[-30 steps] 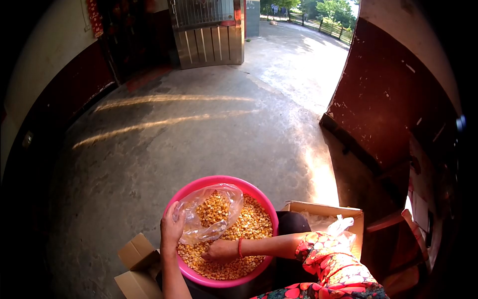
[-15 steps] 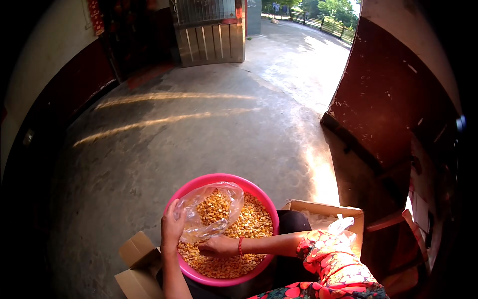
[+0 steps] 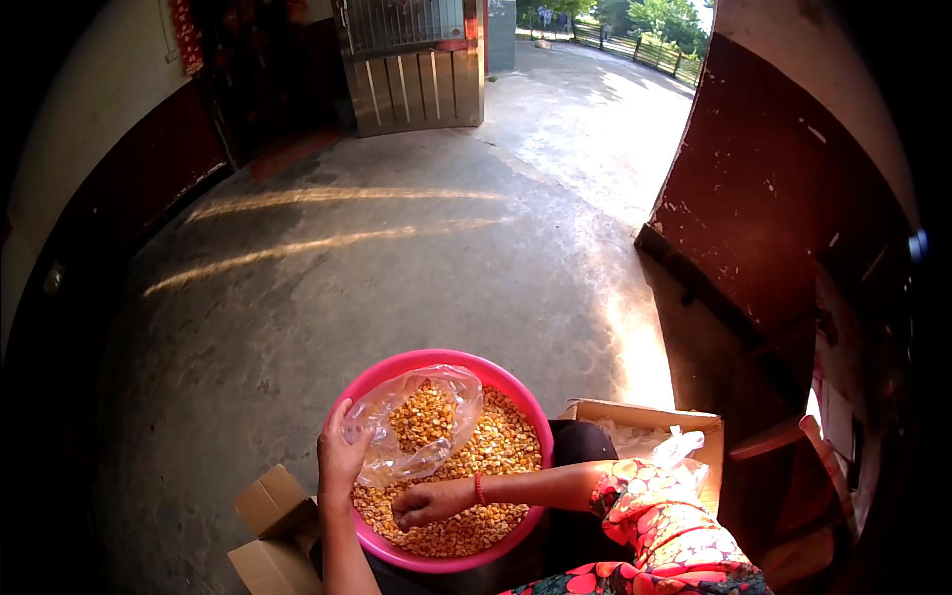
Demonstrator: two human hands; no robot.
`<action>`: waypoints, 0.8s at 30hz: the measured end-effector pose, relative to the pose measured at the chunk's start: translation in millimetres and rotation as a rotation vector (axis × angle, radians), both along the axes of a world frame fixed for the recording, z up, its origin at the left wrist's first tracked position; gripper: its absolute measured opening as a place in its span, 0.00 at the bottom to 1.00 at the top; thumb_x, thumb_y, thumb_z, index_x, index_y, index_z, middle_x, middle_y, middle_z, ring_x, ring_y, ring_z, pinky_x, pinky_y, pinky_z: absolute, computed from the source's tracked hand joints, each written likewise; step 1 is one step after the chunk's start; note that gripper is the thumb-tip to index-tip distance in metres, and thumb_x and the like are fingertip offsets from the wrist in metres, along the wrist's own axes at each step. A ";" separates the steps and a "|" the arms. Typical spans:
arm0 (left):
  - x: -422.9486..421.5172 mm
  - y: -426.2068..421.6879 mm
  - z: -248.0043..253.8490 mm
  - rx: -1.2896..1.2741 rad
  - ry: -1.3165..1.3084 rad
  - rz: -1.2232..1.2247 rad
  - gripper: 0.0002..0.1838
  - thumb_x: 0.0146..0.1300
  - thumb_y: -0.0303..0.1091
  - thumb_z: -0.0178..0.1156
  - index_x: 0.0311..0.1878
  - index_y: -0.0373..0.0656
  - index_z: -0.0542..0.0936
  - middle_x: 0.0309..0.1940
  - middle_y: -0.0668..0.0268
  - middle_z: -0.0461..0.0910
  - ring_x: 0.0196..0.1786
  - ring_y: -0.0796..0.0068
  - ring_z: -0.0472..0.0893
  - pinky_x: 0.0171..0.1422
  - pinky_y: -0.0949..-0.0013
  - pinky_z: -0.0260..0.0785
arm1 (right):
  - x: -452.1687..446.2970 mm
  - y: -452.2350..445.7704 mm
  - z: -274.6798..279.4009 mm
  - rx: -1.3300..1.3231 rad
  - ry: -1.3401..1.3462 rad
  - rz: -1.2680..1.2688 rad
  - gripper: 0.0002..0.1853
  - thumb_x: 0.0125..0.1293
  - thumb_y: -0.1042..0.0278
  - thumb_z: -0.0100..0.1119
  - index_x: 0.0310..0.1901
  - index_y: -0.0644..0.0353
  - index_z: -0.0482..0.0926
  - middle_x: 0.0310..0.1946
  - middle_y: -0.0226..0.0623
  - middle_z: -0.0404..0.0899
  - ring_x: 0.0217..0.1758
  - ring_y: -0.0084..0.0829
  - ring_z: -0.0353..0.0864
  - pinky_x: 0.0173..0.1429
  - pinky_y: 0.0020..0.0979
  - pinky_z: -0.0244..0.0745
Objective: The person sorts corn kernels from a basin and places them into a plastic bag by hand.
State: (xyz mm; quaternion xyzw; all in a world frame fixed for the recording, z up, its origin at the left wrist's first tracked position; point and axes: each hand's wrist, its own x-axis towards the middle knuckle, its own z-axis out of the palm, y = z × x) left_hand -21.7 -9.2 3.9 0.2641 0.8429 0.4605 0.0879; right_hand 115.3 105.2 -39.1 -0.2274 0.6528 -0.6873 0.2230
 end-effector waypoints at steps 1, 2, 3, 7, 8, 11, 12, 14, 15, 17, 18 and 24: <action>-0.2 -0.1 0.3 0.000 -0.012 -0.002 0.31 0.49 0.27 0.67 0.60 0.38 0.71 0.43 0.56 0.81 0.42 0.67 0.81 0.49 0.66 0.72 | 0.1 0.2 1.1 -0.001 0.000 0.000 0.09 0.66 0.67 0.50 0.32 0.63 0.73 0.23 0.26 0.69 0.30 0.21 0.66 0.36 0.28 0.67; 0.3 0.1 1.4 -0.001 -0.012 -0.002 0.31 0.49 0.27 0.67 0.60 0.38 0.71 0.43 0.56 0.81 0.42 0.67 0.81 0.49 0.66 0.72 | 0.6 0.6 2.6 -0.025 -0.028 0.028 0.08 0.66 0.67 0.50 0.32 0.63 0.73 0.23 0.25 0.68 0.30 0.19 0.65 0.35 0.27 0.66; 1.2 0.5 3.2 -0.009 -0.015 0.005 0.31 0.49 0.27 0.67 0.60 0.39 0.72 0.39 0.57 0.82 0.40 0.69 0.81 0.47 0.66 0.72 | 0.8 0.9 3.4 -0.048 -0.055 0.057 0.08 0.67 0.67 0.50 0.32 0.62 0.73 0.23 0.23 0.67 0.29 0.18 0.64 0.34 0.26 0.64; -0.7 -0.1 -2.7 0.020 -0.030 0.018 0.31 0.48 0.25 0.65 0.59 0.39 0.72 0.33 0.60 0.82 0.37 0.70 0.81 0.44 0.67 0.73 | 0.3 -0.7 -0.7 -0.093 -0.062 0.077 0.09 0.67 0.66 0.49 0.32 0.61 0.73 0.23 0.21 0.66 0.28 0.16 0.62 0.33 0.24 0.62; -1.2 -0.1 -3.4 0.019 -0.030 0.017 0.31 0.48 0.25 0.65 0.59 0.39 0.72 0.33 0.60 0.82 0.37 0.70 0.81 0.44 0.67 0.73 | -0.4 0.3 0.0 -0.093 -0.078 0.094 0.09 0.68 0.65 0.49 0.33 0.61 0.73 0.22 0.21 0.66 0.28 0.16 0.62 0.33 0.24 0.62; -1.8 -0.5 -3.9 0.029 -0.002 0.012 0.30 0.48 0.24 0.65 0.58 0.39 0.73 0.33 0.59 0.82 0.37 0.69 0.81 0.45 0.67 0.73 | -0.9 1.8 2.4 -0.115 -0.073 0.096 0.10 0.69 0.64 0.48 0.32 0.60 0.73 0.22 0.20 0.65 0.28 0.15 0.61 0.32 0.22 0.61; -1.7 -0.7 -3.8 0.048 0.013 0.003 0.29 0.48 0.24 0.64 0.58 0.39 0.74 0.34 0.58 0.82 0.37 0.69 0.81 0.46 0.67 0.73 | -0.9 1.9 2.7 -0.136 -0.051 0.081 0.11 0.69 0.64 0.48 0.32 0.59 0.73 0.22 0.19 0.64 0.27 0.15 0.61 0.32 0.22 0.60; -1.1 -0.2 -2.7 0.068 0.028 -0.005 0.28 0.48 0.24 0.63 0.57 0.39 0.74 0.35 0.58 0.82 0.38 0.69 0.81 0.47 0.67 0.73 | -1.7 2.6 2.5 -0.151 -0.026 0.064 0.10 0.69 0.63 0.48 0.32 0.58 0.72 0.21 0.18 0.63 0.26 0.14 0.60 0.30 0.21 0.59; 0.0 0.3 -1.3 0.077 0.038 -0.006 0.27 0.49 0.23 0.62 0.57 0.38 0.74 0.38 0.57 0.82 0.39 0.68 0.81 0.48 0.67 0.72 | -1.8 2.8 5.1 -0.166 -0.002 0.048 0.10 0.70 0.63 0.48 0.31 0.57 0.72 0.21 0.17 0.62 0.24 0.13 0.59 0.28 0.21 0.57; 0.2 0.8 0.3 0.085 0.047 -0.007 0.26 0.50 0.23 0.62 0.56 0.38 0.74 0.40 0.55 0.82 0.41 0.67 0.82 0.49 0.66 0.72 | -5.4 11.9 12.2 -0.154 -0.089 0.088 0.12 0.71 0.61 0.46 0.33 0.58 0.71 0.22 0.17 0.63 0.26 0.13 0.59 0.29 0.20 0.58; -0.3 0.6 0.2 0.065 0.048 0.002 0.25 0.50 0.22 0.61 0.56 0.38 0.75 0.42 0.54 0.82 0.44 0.66 0.82 0.50 0.66 0.72 | -7.0 17.7 19.8 -0.140 -0.174 0.128 0.13 0.73 0.59 0.45 0.34 0.58 0.71 0.23 0.18 0.63 0.27 0.12 0.60 0.30 0.19 0.58; 0.3 1.2 2.7 0.055 0.070 0.004 0.23 0.51 0.22 0.60 0.54 0.37 0.76 0.47 0.53 0.81 0.50 0.63 0.81 0.54 0.66 0.71 | -5.5 41.6 58.5 -0.263 -0.268 -0.005 0.11 0.72 0.56 0.47 0.36 0.53 0.71 0.19 0.15 0.59 0.19 0.09 0.56 0.21 0.17 0.49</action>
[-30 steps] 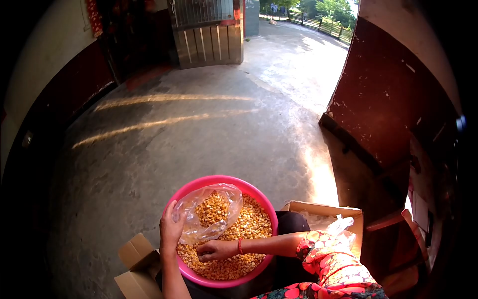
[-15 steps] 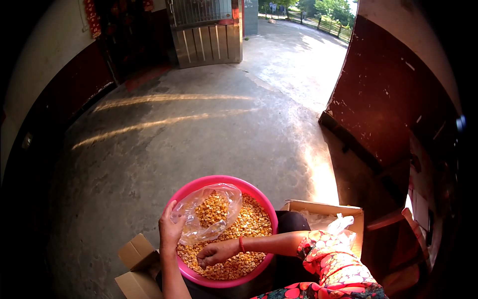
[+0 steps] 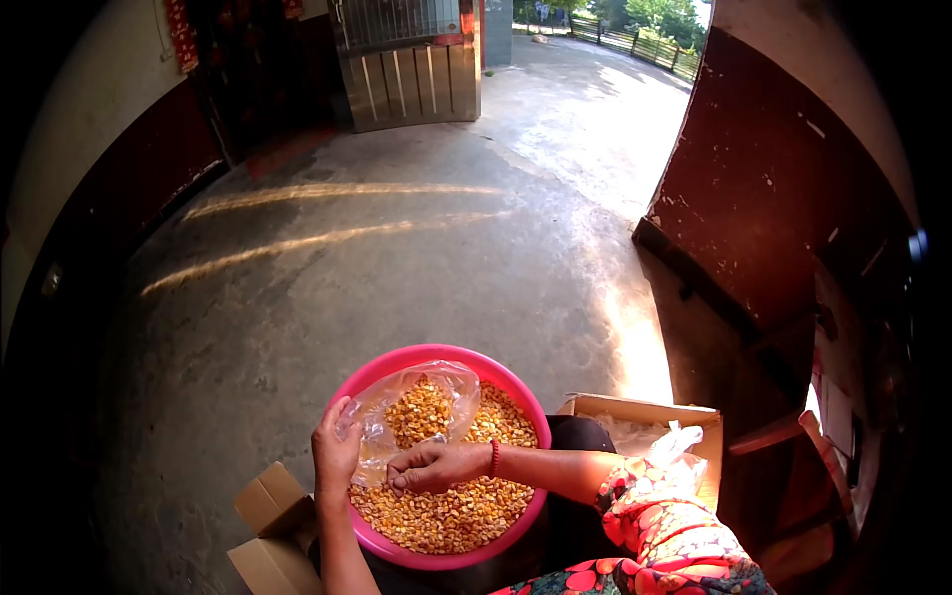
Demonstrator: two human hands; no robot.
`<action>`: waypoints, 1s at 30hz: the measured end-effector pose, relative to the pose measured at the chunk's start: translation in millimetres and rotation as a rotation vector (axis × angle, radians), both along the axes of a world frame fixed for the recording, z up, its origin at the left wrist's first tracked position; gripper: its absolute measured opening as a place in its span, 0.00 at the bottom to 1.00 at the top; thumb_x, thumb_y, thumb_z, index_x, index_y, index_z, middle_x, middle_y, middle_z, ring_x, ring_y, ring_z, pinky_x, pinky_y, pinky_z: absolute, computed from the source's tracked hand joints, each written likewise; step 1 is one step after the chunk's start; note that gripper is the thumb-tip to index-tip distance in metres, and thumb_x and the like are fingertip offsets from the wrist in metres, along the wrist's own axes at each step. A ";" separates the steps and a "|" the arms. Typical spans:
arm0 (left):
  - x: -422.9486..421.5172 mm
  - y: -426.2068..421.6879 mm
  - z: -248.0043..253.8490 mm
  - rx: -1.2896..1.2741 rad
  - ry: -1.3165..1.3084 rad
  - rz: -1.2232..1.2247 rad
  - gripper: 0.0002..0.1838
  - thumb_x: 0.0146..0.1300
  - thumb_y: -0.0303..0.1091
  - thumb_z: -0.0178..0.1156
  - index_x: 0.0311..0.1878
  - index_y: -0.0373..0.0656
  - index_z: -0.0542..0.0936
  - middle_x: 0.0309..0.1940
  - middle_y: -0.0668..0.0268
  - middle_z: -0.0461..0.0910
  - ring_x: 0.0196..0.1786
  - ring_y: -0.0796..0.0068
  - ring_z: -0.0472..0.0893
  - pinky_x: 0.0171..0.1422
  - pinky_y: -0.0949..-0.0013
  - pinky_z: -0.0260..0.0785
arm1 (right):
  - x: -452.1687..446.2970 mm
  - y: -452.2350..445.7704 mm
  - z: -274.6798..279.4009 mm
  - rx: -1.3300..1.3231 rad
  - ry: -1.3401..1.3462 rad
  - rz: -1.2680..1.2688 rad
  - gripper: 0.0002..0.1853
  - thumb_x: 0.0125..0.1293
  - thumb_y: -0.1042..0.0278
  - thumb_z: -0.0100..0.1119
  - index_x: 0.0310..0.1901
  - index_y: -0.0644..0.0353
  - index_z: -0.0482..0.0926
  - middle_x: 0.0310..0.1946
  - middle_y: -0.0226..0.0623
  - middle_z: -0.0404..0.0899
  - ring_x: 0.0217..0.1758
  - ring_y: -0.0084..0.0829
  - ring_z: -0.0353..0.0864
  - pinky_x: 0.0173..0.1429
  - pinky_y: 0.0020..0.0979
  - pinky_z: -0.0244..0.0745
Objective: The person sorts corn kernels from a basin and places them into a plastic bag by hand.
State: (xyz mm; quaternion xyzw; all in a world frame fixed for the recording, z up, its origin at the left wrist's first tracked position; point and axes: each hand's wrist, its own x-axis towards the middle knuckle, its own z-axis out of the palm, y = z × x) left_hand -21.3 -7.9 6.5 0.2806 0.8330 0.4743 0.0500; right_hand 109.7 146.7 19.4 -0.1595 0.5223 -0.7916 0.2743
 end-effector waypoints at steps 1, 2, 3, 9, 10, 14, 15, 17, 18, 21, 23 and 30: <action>-0.9 -0.4 -1.8 0.004 0.014 -0.005 0.22 0.51 0.22 0.60 0.54 0.36 0.76 0.47 0.53 0.81 0.50 0.63 0.81 0.54 0.66 0.71 | -0.9 2.6 -1.8 -0.052 -0.036 -0.018 0.11 0.72 0.56 0.48 0.37 0.53 0.71 0.19 0.15 0.59 0.19 0.10 0.55 0.21 0.17 0.48; -1.3 -0.5 -2.4 0.004 0.014 -0.006 0.22 0.51 0.22 0.60 0.54 0.36 0.76 0.47 0.53 0.81 0.50 0.63 0.81 0.54 0.66 0.71 | -1.8 4.7 -4.6 -0.104 -0.071 -0.036 0.10 0.72 0.56 0.48 0.38 0.53 0.72 0.19 0.14 0.59 0.18 0.10 0.55 0.20 0.17 0.47; -1.5 -0.5 -2.8 0.004 0.003 -0.003 0.22 0.52 0.22 0.60 0.54 0.36 0.76 0.47 0.53 0.81 0.51 0.62 0.81 0.55 0.66 0.71 | -4.2 4.3 -8.3 -0.121 -0.043 -0.052 0.11 0.72 0.56 0.48 0.39 0.53 0.73 0.18 0.14 0.59 0.18 0.10 0.55 0.20 0.18 0.46; -1.8 -0.5 -2.9 0.002 0.012 -0.010 0.22 0.52 0.22 0.60 0.54 0.36 0.76 0.47 0.52 0.80 0.51 0.62 0.80 0.55 0.65 0.71 | -5.8 5.4 -16.9 -0.100 -0.071 -0.061 0.11 0.72 0.55 0.48 0.39 0.53 0.74 0.17 0.15 0.59 0.17 0.10 0.55 0.19 0.18 0.46; -1.5 -0.4 -2.3 0.009 0.010 -0.012 0.22 0.52 0.22 0.60 0.54 0.36 0.76 0.47 0.52 0.80 0.51 0.62 0.81 0.55 0.65 0.71 | -5.6 5.1 -16.8 -0.101 -0.072 -0.061 0.11 0.72 0.55 0.48 0.39 0.53 0.74 0.17 0.15 0.59 0.17 0.10 0.55 0.19 0.18 0.46; -0.5 -0.1 0.1 -0.004 0.021 -0.008 0.22 0.52 0.22 0.60 0.54 0.36 0.75 0.47 0.52 0.80 0.50 0.62 0.81 0.54 0.65 0.71 | -6.3 7.5 -14.1 -0.119 -0.088 -0.156 0.11 0.72 0.54 0.48 0.39 0.52 0.74 0.16 0.15 0.58 0.16 0.11 0.54 0.19 0.18 0.46; 0.0 0.1 0.7 -0.002 0.014 -0.007 0.23 0.52 0.22 0.60 0.54 0.36 0.75 0.47 0.52 0.80 0.50 0.62 0.81 0.54 0.65 0.71 | -6.9 8.8 -13.3 -0.129 -0.097 -0.191 0.11 0.72 0.54 0.48 0.40 0.52 0.74 0.16 0.16 0.58 0.16 0.11 0.54 0.19 0.18 0.46; 0.2 0.6 1.6 -0.001 0.007 -0.006 0.23 0.52 0.22 0.60 0.54 0.36 0.75 0.47 0.52 0.81 0.50 0.62 0.81 0.54 0.65 0.71 | -7.9 13.0 -12.1 -0.139 -0.112 -0.214 0.11 0.72 0.55 0.48 0.40 0.53 0.73 0.18 0.16 0.58 0.17 0.11 0.53 0.20 0.18 0.46; 0.3 0.9 1.9 0.005 0.009 -0.006 0.23 0.52 0.22 0.60 0.54 0.36 0.75 0.46 0.52 0.81 0.50 0.62 0.81 0.54 0.65 0.71 | -8.1 15.4 -11.3 -0.150 -0.126 -0.238 0.10 0.72 0.57 0.47 0.40 0.53 0.71 0.19 0.16 0.58 0.18 0.11 0.53 0.21 0.17 0.46; -1.7 -0.1 -1.5 0.011 0.020 -0.007 0.23 0.52 0.22 0.60 0.54 0.36 0.75 0.46 0.52 0.81 0.50 0.62 0.81 0.54 0.65 0.71 | -9.6 21.3 -6.9 -0.175 -0.137 -0.283 0.10 0.72 0.56 0.48 0.40 0.53 0.72 0.18 0.16 0.57 0.17 0.11 0.51 0.20 0.18 0.45; -1.9 -0.5 -2.0 0.013 0.028 -0.008 0.23 0.52 0.22 0.60 0.54 0.36 0.75 0.46 0.52 0.81 0.50 0.62 0.81 0.54 0.65 0.71 | -12.2 24.9 -7.2 -0.250 -0.138 -0.327 0.10 0.72 0.57 0.48 0.40 0.53 0.72 0.18 0.16 0.55 0.17 0.11 0.50 0.20 0.18 0.43; -1.2 1.2 -0.3 0.011 0.012 -0.002 0.23 0.52 0.24 0.61 0.55 0.36 0.75 0.48 0.52 0.80 0.52 0.60 0.80 0.56 0.65 0.70 | -21.4 46.2 3.8 -0.226 -0.151 -0.775 0.09 0.73 0.59 0.46 0.38 0.53 0.72 0.17 0.18 0.56 0.16 0.13 0.50 0.19 0.19 0.44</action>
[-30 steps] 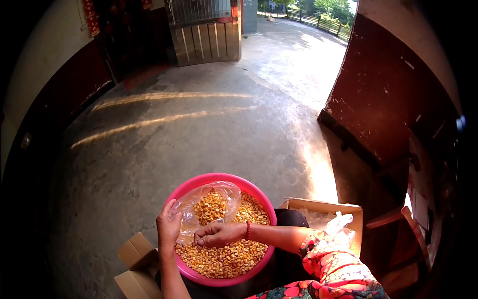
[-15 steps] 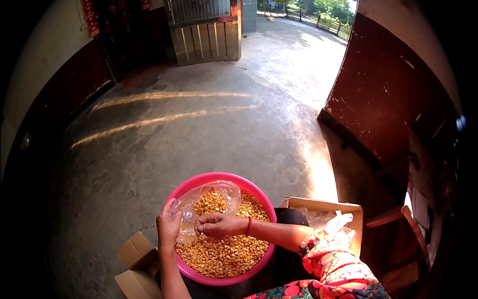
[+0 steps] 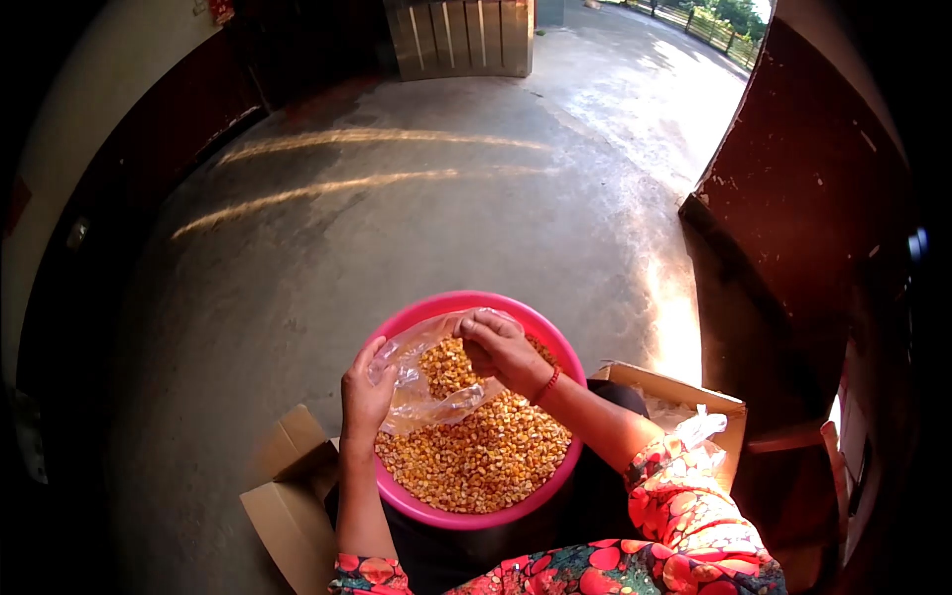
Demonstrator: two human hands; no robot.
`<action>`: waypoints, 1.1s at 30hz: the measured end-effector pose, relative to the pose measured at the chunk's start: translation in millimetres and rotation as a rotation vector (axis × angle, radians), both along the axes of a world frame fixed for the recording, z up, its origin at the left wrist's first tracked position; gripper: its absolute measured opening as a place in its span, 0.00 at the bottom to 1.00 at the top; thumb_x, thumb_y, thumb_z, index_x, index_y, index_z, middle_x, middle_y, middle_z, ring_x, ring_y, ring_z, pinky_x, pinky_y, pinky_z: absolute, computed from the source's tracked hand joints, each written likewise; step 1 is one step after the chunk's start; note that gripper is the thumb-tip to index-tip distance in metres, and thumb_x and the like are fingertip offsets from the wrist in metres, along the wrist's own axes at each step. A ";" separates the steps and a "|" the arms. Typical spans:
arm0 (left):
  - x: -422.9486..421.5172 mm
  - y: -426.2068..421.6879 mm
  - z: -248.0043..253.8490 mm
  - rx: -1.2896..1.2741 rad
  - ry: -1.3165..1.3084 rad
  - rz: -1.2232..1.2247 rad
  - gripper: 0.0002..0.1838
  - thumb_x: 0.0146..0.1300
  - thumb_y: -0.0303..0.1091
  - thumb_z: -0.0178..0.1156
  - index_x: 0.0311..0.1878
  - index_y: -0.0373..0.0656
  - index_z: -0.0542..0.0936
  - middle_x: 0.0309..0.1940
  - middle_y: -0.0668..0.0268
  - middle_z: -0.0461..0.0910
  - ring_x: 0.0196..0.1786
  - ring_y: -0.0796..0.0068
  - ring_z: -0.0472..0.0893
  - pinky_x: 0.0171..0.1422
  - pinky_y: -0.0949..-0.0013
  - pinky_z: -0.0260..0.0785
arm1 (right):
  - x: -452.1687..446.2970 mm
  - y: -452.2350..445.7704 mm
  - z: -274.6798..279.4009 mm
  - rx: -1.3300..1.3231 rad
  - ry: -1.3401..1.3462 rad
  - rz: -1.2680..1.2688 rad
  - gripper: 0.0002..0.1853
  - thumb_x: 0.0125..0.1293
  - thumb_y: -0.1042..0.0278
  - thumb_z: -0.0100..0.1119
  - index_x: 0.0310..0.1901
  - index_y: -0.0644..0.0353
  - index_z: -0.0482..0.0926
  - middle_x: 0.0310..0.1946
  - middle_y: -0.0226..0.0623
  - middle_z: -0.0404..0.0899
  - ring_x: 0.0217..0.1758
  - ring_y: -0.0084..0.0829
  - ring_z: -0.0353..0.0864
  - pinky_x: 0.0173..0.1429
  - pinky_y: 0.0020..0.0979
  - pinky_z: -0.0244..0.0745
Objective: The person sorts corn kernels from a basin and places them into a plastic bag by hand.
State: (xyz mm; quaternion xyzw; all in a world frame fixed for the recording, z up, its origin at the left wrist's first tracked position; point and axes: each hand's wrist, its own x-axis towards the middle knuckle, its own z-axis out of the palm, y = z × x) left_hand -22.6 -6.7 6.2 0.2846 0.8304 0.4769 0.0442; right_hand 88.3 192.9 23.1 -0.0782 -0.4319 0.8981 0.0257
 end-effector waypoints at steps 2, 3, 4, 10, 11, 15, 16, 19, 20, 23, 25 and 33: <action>0.6 -0.7 1.2 -0.011 -0.014 0.008 0.23 0.53 0.24 0.60 0.55 0.36 0.75 0.49 0.52 0.79 0.53 0.60 0.79 0.57 0.65 0.70 | -2.4 10.3 3.5 -0.021 0.021 -0.083 0.10 0.73 0.60 0.46 0.38 0.55 0.72 0.16 0.18 0.55 0.16 0.12 0.49 0.19 0.18 0.45; 2.6 -2.7 1.7 -0.013 -0.040 0.015 0.23 0.53 0.24 0.60 0.55 0.36 0.75 0.49 0.52 0.79 0.53 0.60 0.80 0.57 0.65 0.70 | -5.2 14.4 -0.8 -0.054 0.030 -0.131 0.10 0.73 0.60 0.46 0.37 0.55 0.73 0.16 0.17 0.54 0.16 0.12 0.49 0.19 0.18 0.45; 1.6 -0.5 2.7 0.004 -0.053 0.011 0.23 0.54 0.24 0.60 0.55 0.37 0.75 0.49 0.52 0.79 0.53 0.60 0.80 0.57 0.65 0.70 | -6.3 17.1 -0.6 -0.052 0.064 -0.154 0.10 0.73 0.60 0.46 0.37 0.55 0.73 0.16 0.17 0.54 0.16 0.11 0.49 0.18 0.17 0.45; -0.4 1.1 -2.6 0.060 -0.085 -0.005 0.22 0.56 0.24 0.59 0.56 0.36 0.74 0.50 0.52 0.79 0.55 0.61 0.79 0.58 0.65 0.69 | -15.7 10.5 0.5 0.035 0.080 -0.188 0.10 0.73 0.61 0.44 0.39 0.57 0.72 0.19 0.18 0.57 0.19 0.11 0.53 0.22 0.16 0.53; -0.7 0.9 -3.4 0.056 -0.088 0.000 0.22 0.56 0.24 0.59 0.56 0.36 0.74 0.50 0.52 0.79 0.55 0.61 0.79 0.58 0.65 0.69 | -17.8 4.9 2.3 0.112 0.109 -0.175 0.11 0.74 0.62 0.43 0.41 0.59 0.73 0.22 0.21 0.61 0.23 0.13 0.59 0.28 0.18 0.59; -2.6 -0.8 -4.9 0.089 -0.039 -0.002 0.21 0.56 0.24 0.58 0.56 0.35 0.74 0.51 0.52 0.79 0.55 0.61 0.78 0.58 0.65 0.69 | -18.6 0.5 -1.2 0.635 0.251 -0.053 0.12 0.71 0.66 0.45 0.45 0.64 0.75 0.41 0.33 0.75 0.49 0.27 0.74 0.57 0.30 0.68; -2.3 -1.1 -3.1 0.083 -0.063 0.005 0.22 0.56 0.24 0.58 0.56 0.35 0.74 0.51 0.52 0.79 0.55 0.60 0.78 0.58 0.65 0.69 | -18.8 2.4 -3.7 0.737 0.309 -0.055 0.09 0.69 0.69 0.50 0.44 0.64 0.76 0.42 0.34 0.76 0.50 0.30 0.74 0.58 0.31 0.67; -4.9 -2.7 -6.6 0.101 -0.077 0.019 0.21 0.57 0.22 0.56 0.56 0.34 0.74 0.49 0.52 0.79 0.53 0.62 0.80 0.56 0.66 0.70 | -14.3 15.9 -5.0 1.441 0.354 -0.255 0.17 0.56 0.71 0.61 0.49 0.58 0.75 0.47 0.37 0.75 0.56 0.37 0.72 0.61 0.37 0.66; -5.9 -3.2 -7.6 0.121 -0.068 0.023 0.21 0.57 0.21 0.56 0.56 0.34 0.74 0.48 0.52 0.80 0.50 0.64 0.81 0.54 0.67 0.71 | -12.0 17.4 -6.1 1.444 0.356 -0.257 0.17 0.56 0.71 0.61 0.49 0.58 0.75 0.47 0.37 0.75 0.56 0.37 0.72 0.61 0.37 0.66; -3.8 -2.4 2.8 0.199 -0.163 0.043 0.20 0.58 0.20 0.54 0.56 0.35 0.74 0.45 0.54 0.81 0.45 0.70 0.83 0.46 0.71 0.73 | -2.1 24.4 -13.1 1.815 0.030 -0.194 0.35 0.46 0.72 0.65 0.60 0.52 0.65 0.59 0.42 0.65 0.64 0.47 0.62 0.63 0.43 0.65; 0.3 -5.0 10.5 0.211 -0.141 0.073 0.19 0.58 0.19 0.54 0.56 0.34 0.75 0.43 0.56 0.82 0.41 0.73 0.83 0.43 0.73 0.73 | 0.6 30.6 -22.1 1.811 -0.042 -0.177 0.33 0.50 0.73 0.61 0.61 0.52 0.65 0.57 0.44 0.69 0.60 0.48 0.68 0.62 0.42 0.67; -7.0 -12.9 12.9 0.589 -0.361 0.116 0.13 0.65 0.25 0.52 0.52 0.36 0.76 0.28 0.69 0.80 0.18 0.91 0.67 0.21 0.84 0.59 | 4.1 47.7 -5.2 1.132 0.045 -0.276 0.07 0.63 0.71 0.57 0.41 0.61 0.78 0.23 0.36 0.75 0.28 0.22 0.75 0.34 0.27 0.71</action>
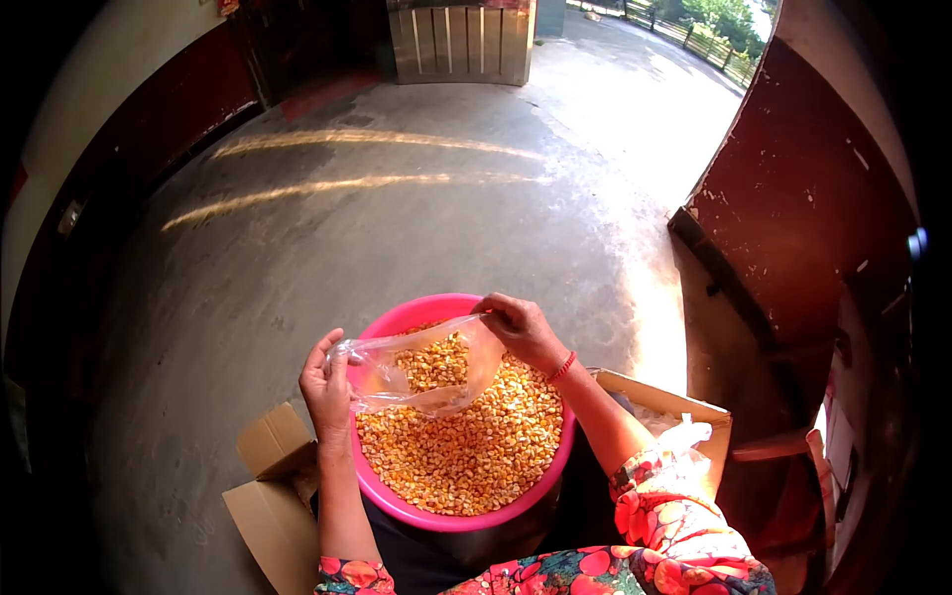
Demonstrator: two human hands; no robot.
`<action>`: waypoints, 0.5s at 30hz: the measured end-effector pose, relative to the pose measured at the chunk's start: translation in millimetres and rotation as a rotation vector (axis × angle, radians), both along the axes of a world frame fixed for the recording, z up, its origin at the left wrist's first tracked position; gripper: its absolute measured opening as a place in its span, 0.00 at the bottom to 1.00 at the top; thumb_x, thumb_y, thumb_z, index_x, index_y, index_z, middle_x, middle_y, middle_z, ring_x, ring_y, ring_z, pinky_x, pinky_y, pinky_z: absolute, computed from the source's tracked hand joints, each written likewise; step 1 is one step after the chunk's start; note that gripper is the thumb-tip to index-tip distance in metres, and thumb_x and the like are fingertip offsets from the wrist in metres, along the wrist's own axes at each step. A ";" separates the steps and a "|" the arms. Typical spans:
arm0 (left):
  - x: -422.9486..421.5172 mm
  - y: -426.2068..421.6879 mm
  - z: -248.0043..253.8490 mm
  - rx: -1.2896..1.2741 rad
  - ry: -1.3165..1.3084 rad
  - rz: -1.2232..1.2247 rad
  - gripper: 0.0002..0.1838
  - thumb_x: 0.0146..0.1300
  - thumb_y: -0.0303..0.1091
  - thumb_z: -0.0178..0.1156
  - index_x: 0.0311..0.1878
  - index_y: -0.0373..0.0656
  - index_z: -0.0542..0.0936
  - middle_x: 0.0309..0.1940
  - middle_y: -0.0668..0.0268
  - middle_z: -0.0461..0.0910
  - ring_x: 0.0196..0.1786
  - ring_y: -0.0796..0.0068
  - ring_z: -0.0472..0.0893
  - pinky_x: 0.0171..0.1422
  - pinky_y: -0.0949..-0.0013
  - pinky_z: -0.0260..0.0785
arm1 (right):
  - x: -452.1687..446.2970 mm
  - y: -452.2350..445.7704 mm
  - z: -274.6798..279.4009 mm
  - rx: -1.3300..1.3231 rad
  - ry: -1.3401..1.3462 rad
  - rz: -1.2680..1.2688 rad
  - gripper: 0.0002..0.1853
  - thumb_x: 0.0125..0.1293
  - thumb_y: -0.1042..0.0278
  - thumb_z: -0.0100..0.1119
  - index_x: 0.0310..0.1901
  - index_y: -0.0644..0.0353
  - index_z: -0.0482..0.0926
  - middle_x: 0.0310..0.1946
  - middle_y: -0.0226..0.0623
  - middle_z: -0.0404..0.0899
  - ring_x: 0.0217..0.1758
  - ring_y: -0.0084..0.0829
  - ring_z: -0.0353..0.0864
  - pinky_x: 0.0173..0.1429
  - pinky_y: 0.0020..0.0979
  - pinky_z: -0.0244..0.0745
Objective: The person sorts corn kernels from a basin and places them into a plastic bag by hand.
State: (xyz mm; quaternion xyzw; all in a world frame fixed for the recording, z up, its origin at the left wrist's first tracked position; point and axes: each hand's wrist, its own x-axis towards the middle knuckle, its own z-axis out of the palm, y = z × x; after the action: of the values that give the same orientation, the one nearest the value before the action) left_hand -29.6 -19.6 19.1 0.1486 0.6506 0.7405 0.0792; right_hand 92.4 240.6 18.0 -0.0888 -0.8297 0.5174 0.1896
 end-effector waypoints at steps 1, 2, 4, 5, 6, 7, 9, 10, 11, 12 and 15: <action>-0.6 -0.1 0.7 0.012 0.006 -0.015 0.13 0.65 0.25 0.52 0.52 0.36 0.76 0.28 0.69 0.80 0.18 0.91 0.67 0.21 0.84 0.59 | -1.8 -0.5 -2.3 -0.212 0.027 0.066 0.06 0.67 0.76 0.52 0.42 0.64 0.77 0.31 0.22 0.73 0.36 0.13 0.68 0.40 0.19 0.67; -0.3 -0.5 1.3 0.116 -0.053 0.001 0.12 0.67 0.27 0.51 0.52 0.37 0.76 0.26 0.69 0.80 0.16 0.92 0.64 0.18 0.84 0.55 | -1.0 -2.4 -2.2 -0.329 0.079 0.103 0.06 0.67 0.76 0.52 0.43 0.64 0.76 0.33 0.22 0.73 0.37 0.13 0.68 0.41 0.19 0.67; -1.5 -2.8 1.0 0.246 -0.142 0.017 0.13 0.69 0.32 0.50 0.52 0.39 0.76 0.24 0.69 0.78 0.12 0.91 0.61 0.13 0.84 0.52 | -1.6 -8.1 -2.9 -0.430 0.189 0.112 0.06 0.68 0.76 0.51 0.45 0.64 0.76 0.35 0.21 0.73 0.38 0.12 0.68 0.42 0.18 0.67; -0.9 -3.2 1.4 0.250 -0.140 0.009 0.13 0.69 0.32 0.50 0.52 0.39 0.76 0.24 0.69 0.78 0.12 0.91 0.61 0.13 0.84 0.52 | -1.8 -10.1 -5.7 -0.364 0.174 0.019 0.07 0.66 0.78 0.53 0.44 0.63 0.76 0.36 0.25 0.75 0.37 0.15 0.71 0.40 0.20 0.69; -0.4 -2.9 1.8 0.212 -0.143 0.025 0.13 0.69 0.33 0.51 0.53 0.39 0.75 0.23 0.70 0.77 0.12 0.91 0.61 0.13 0.84 0.52 | 1.3 -11.7 3.3 -0.094 0.222 -0.037 0.07 0.64 0.79 0.53 0.43 0.63 0.77 0.36 0.28 0.76 0.36 0.18 0.73 0.39 0.21 0.70; 0.5 -2.2 2.7 0.174 -0.147 0.043 0.14 0.69 0.33 0.51 0.54 0.40 0.75 0.22 0.71 0.76 0.12 0.91 0.61 0.13 0.84 0.51 | 6.2 -15.5 16.4 0.176 0.266 -0.092 0.08 0.62 0.80 0.54 0.43 0.62 0.77 0.37 0.31 0.76 0.35 0.21 0.74 0.38 0.22 0.71; 2.5 0.7 4.9 0.152 -0.114 0.032 0.13 0.69 0.35 0.52 0.52 0.41 0.74 0.20 0.73 0.73 0.12 0.91 0.60 0.14 0.84 0.50 | 8.8 -23.6 24.7 0.234 0.334 0.207 0.10 0.60 0.78 0.55 0.43 0.58 0.78 0.39 0.36 0.77 0.40 0.31 0.78 0.41 0.30 0.73; 2.5 1.0 3.8 0.165 -0.162 -0.009 0.13 0.68 0.36 0.53 0.51 0.41 0.74 0.20 0.74 0.72 0.12 0.91 0.59 0.14 0.84 0.49 | 7.9 -30.2 22.9 0.287 0.283 0.356 0.11 0.59 0.76 0.56 0.43 0.57 0.78 0.40 0.35 0.77 0.44 0.34 0.77 0.45 0.33 0.72; 3.2 0.7 2.8 0.175 -0.210 -0.049 0.12 0.68 0.37 0.54 0.50 0.41 0.74 0.19 0.75 0.70 0.12 0.91 0.58 0.14 0.84 0.48 | 9.2 -37.9 19.7 0.336 0.229 0.504 0.11 0.57 0.74 0.57 0.44 0.56 0.78 0.40 0.35 0.78 0.47 0.36 0.77 0.49 0.36 0.71; 4.3 1.2 2.8 0.171 -0.209 -0.053 0.12 0.68 0.37 0.54 0.50 0.41 0.74 0.19 0.75 0.70 0.12 0.91 0.58 0.14 0.84 0.48 | 13.3 -44.4 14.7 0.448 0.169 0.542 0.12 0.56 0.71 0.59 0.43 0.55 0.78 0.41 0.35 0.78 0.49 0.36 0.75 0.52 0.39 0.68; 6.0 1.8 5.2 0.245 -0.185 -0.105 0.12 0.67 0.38 0.55 0.48 0.42 0.74 0.19 0.76 0.70 0.13 0.91 0.57 0.14 0.84 0.47 | 21.3 -47.2 -2.7 0.580 -0.016 0.641 0.14 0.53 0.66 0.59 0.44 0.51 0.79 0.38 0.36 0.79 0.48 0.37 0.77 0.54 0.42 0.65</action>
State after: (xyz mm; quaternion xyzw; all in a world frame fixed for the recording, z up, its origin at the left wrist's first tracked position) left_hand -23.6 -17.8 24.3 0.1221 0.5368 0.8197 0.1585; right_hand 113.7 193.4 15.3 0.2262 -0.9279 0.2947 0.0300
